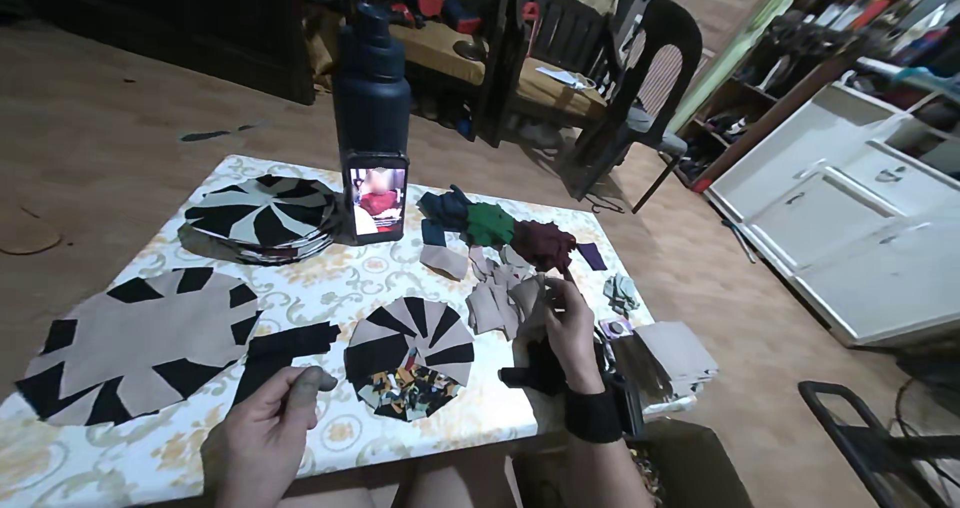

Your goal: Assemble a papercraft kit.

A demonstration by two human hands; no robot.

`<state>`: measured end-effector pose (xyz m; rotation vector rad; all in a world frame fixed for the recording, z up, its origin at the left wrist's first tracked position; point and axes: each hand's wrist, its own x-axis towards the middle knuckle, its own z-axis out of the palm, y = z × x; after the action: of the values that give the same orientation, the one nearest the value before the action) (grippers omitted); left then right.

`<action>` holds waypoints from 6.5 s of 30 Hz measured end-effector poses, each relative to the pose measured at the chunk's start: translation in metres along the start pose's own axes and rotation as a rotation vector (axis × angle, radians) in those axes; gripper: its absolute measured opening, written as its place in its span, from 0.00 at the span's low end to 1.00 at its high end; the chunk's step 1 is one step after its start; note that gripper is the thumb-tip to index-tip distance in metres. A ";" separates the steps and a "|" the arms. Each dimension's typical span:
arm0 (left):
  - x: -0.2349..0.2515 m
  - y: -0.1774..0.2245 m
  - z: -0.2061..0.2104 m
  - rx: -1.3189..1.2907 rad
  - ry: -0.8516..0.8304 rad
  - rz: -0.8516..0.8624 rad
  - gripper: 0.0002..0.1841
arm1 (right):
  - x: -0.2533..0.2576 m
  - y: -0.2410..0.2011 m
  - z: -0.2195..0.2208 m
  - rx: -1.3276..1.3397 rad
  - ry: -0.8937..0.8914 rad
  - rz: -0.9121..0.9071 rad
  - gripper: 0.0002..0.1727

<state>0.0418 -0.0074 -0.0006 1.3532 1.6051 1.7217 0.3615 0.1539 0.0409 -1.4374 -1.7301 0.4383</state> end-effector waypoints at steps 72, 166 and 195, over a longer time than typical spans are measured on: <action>-0.051 0.049 0.045 -0.721 -0.098 -0.363 0.12 | -0.161 -0.107 0.079 1.040 -0.156 -0.146 0.17; 0.017 0.001 -0.005 0.685 -0.259 -0.024 0.23 | -0.037 -0.116 0.107 0.146 -0.833 -0.245 0.11; 0.009 -0.003 -0.005 0.693 -0.240 0.221 0.21 | -0.037 -0.093 0.097 -0.042 -0.573 -0.464 0.13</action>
<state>0.0330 -0.0016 0.0008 2.0263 2.0571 1.0632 0.2278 0.1152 0.0358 -0.9310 -2.4621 0.5941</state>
